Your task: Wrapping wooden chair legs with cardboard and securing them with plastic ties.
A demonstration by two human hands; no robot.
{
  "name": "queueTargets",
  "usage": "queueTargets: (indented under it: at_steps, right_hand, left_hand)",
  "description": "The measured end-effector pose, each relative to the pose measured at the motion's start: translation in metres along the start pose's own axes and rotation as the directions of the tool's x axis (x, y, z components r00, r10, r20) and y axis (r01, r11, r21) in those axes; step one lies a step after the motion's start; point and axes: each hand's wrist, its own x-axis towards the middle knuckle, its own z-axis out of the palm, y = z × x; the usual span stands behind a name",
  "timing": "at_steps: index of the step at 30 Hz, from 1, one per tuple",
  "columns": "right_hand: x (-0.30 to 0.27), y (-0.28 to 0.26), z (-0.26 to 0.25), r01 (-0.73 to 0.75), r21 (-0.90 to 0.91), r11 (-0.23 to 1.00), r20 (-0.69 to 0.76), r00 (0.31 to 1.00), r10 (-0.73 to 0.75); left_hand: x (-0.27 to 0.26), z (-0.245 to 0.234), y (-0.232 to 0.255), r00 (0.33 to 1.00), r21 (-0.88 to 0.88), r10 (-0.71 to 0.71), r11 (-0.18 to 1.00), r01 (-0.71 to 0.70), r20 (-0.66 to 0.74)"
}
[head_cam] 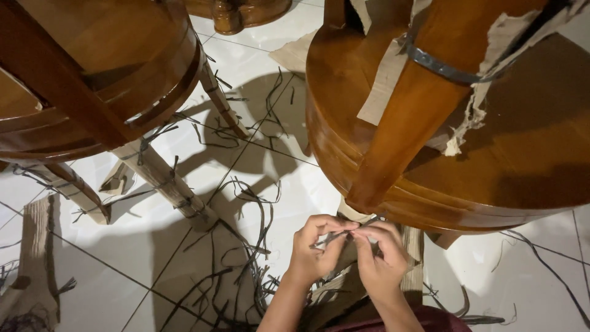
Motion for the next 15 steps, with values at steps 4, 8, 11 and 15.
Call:
queueTargets:
  at_steps: [4, 8, 11, 15]
  right_hand:
    - [-0.008, 0.001, 0.0, -0.174, 0.062, 0.983, -0.053, 0.983, 0.177]
    - [0.006, -0.004, -0.012, -0.032, -0.018, 0.999, 0.042, 0.999, 0.032]
    - [0.019, -0.015, -0.019, 0.004, 0.028, 1.0, 0.103, 0.995, -0.007]
    - [0.024, -0.023, -0.033, -0.04, 0.012, 0.999, 0.199, 0.979, 0.037]
  left_hand:
    - [0.003, 0.003, 0.011, 0.999, 0.051, -0.048, 0.998, 0.048, 0.008]
    - [-0.002, 0.003, 0.0, 0.996, 0.147, -0.087, 0.985, 0.089, -0.017]
    - [0.002, 0.001, 0.003, 0.998, 0.153, 0.008, 0.988, -0.016, 0.057]
    - [0.004, -0.002, 0.006, 0.991, 0.161, 0.07, 0.983, -0.087, 0.113]
